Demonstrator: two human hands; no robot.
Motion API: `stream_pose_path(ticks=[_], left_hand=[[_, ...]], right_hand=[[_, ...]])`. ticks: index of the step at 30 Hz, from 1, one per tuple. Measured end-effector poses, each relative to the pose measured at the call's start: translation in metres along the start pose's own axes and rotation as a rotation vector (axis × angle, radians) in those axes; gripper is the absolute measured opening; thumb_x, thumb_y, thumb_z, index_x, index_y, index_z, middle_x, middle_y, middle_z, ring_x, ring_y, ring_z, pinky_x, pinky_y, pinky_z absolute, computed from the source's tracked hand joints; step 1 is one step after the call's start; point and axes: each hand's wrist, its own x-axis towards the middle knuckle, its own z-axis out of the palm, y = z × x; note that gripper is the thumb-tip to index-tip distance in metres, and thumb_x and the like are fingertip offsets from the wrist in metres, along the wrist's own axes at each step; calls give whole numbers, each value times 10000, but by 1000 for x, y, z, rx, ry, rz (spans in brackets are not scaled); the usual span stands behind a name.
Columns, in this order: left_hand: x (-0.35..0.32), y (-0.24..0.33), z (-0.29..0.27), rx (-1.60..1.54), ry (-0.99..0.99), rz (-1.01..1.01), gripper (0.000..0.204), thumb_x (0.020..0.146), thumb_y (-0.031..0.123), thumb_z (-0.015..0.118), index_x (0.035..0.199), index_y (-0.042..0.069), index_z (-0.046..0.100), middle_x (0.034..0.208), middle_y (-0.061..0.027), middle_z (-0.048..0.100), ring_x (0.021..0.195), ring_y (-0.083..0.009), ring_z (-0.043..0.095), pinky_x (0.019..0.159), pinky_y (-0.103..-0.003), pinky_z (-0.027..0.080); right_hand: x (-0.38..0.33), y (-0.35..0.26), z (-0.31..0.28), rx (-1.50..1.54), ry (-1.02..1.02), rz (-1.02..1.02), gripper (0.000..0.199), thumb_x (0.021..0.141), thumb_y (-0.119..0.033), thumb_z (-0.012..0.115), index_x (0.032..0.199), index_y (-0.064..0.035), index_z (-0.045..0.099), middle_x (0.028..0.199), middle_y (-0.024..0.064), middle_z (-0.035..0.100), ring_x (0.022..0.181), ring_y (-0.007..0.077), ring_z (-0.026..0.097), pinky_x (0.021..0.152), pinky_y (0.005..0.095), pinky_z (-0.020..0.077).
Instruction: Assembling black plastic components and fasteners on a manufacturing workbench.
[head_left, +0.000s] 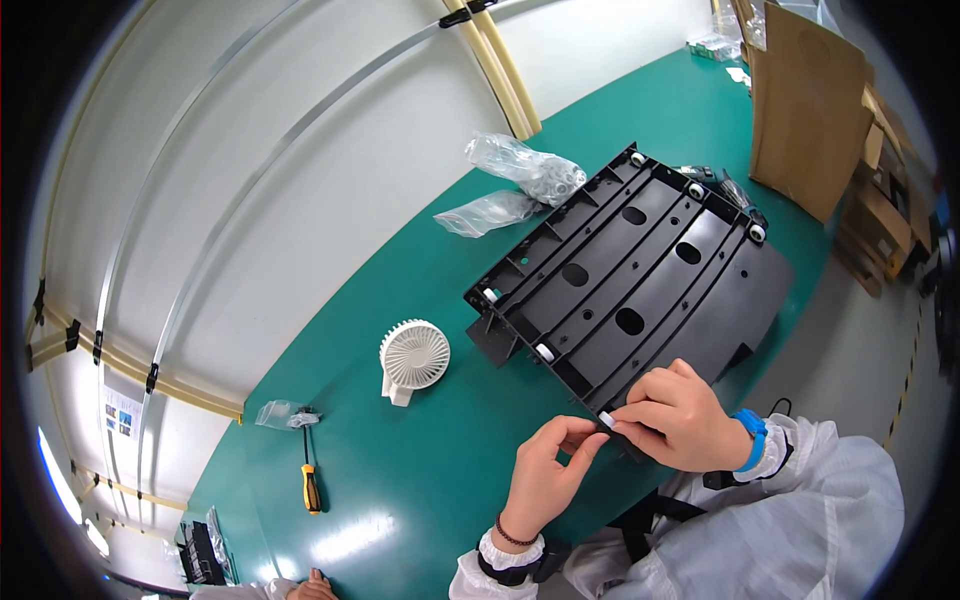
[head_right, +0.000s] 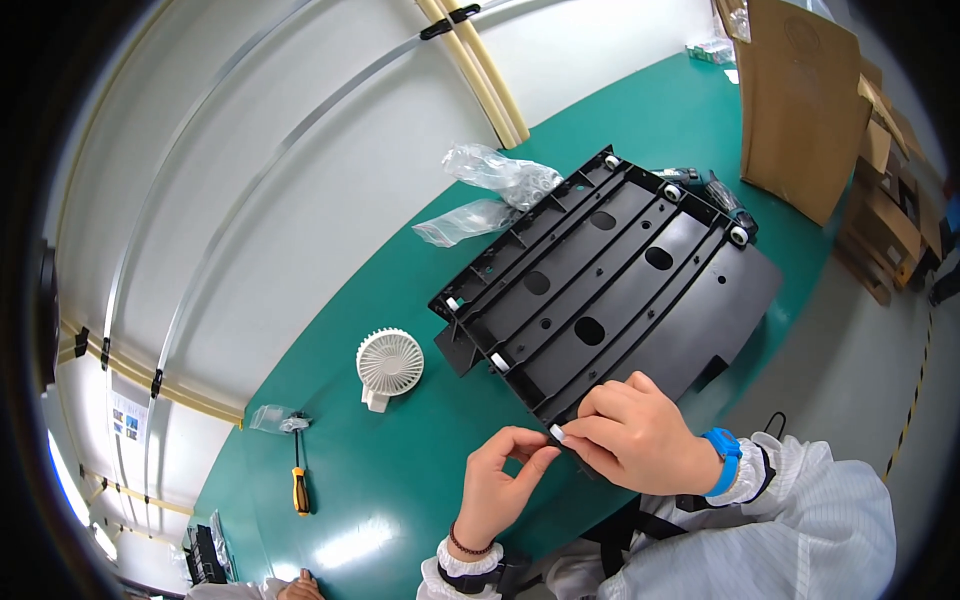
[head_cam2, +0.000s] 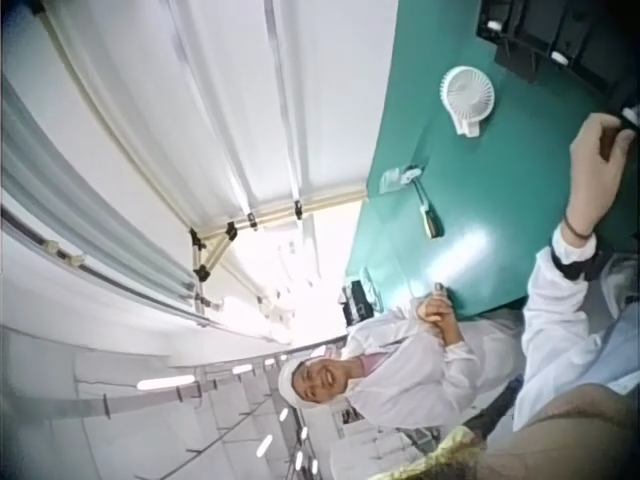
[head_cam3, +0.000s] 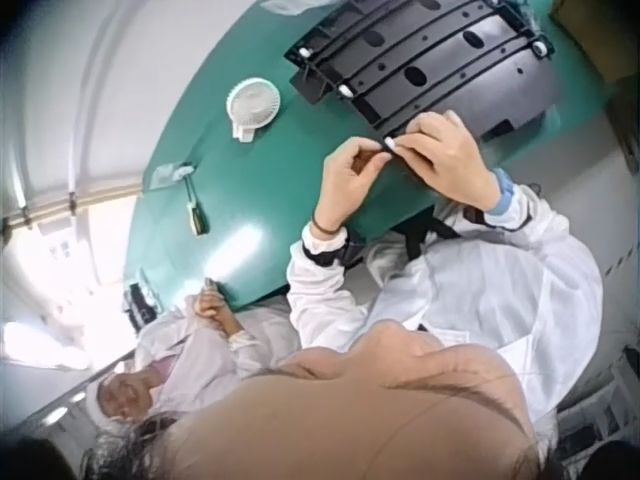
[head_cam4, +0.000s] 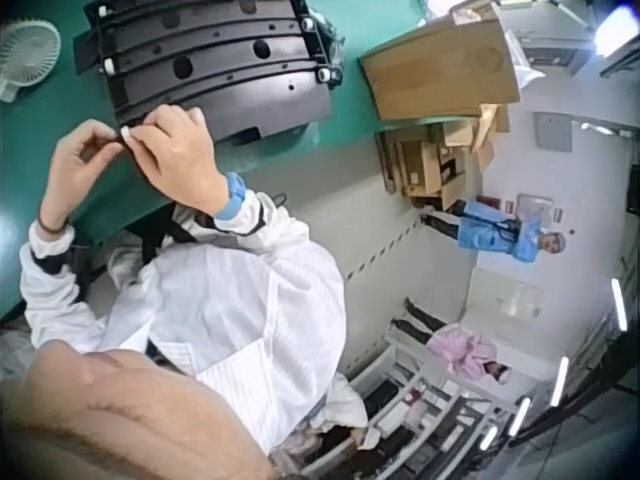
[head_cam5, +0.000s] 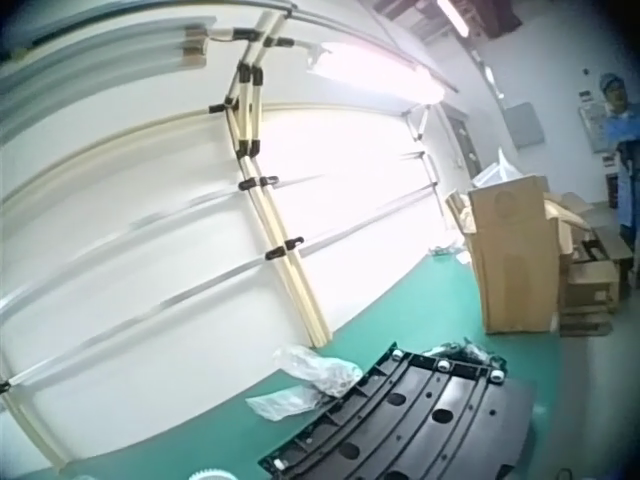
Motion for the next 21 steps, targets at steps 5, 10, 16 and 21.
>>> stream_pose_path(ticks=[5, 10, 16, 21], left_hand=[[-4, -1, 5, 133, 72, 81, 171, 814, 31, 750, 933, -11, 636, 809, -73, 655, 695, -140, 624, 648, -250, 502], [-4, -2, 7, 255, 141, 231, 193, 791, 36, 758, 934, 24, 629, 781, -76, 636, 647, -187, 620, 590, -285, 497], [-4, 5, 6, 136, 81, 1, 212, 788, 43, 767, 946, 12, 629, 841, -70, 663, 690, -135, 617, 623, -251, 496], [-7, -4, 9, 181, 107, 84, 211, 829, 82, 744, 976, 20, 606, 832, -84, 652, 665, -180, 630, 587, -274, 500]], right_hand=[[2, 1, 3, 14, 36, 23, 105, 757, -129, 758, 792, -115, 660, 728, -26, 545, 616, 126, 516, 582, 302, 298], [1, 1, 4, 31, 30, 28, 113, 759, -133, 759, 778, -119, 648, 724, -33, 542, 606, 118, 521, 577, 298, 294], [0, 2, 4, 14, 38, 24, 109, 761, -136, 756, 786, -119, 651, 724, -32, 545, 603, 116, 533, 574, 295, 305], [-2, 2, 5, 25, 40, 22, 122, 739, -130, 767, 803, -124, 663, 738, -35, 565, 607, 113, 538, 577, 294, 306]])
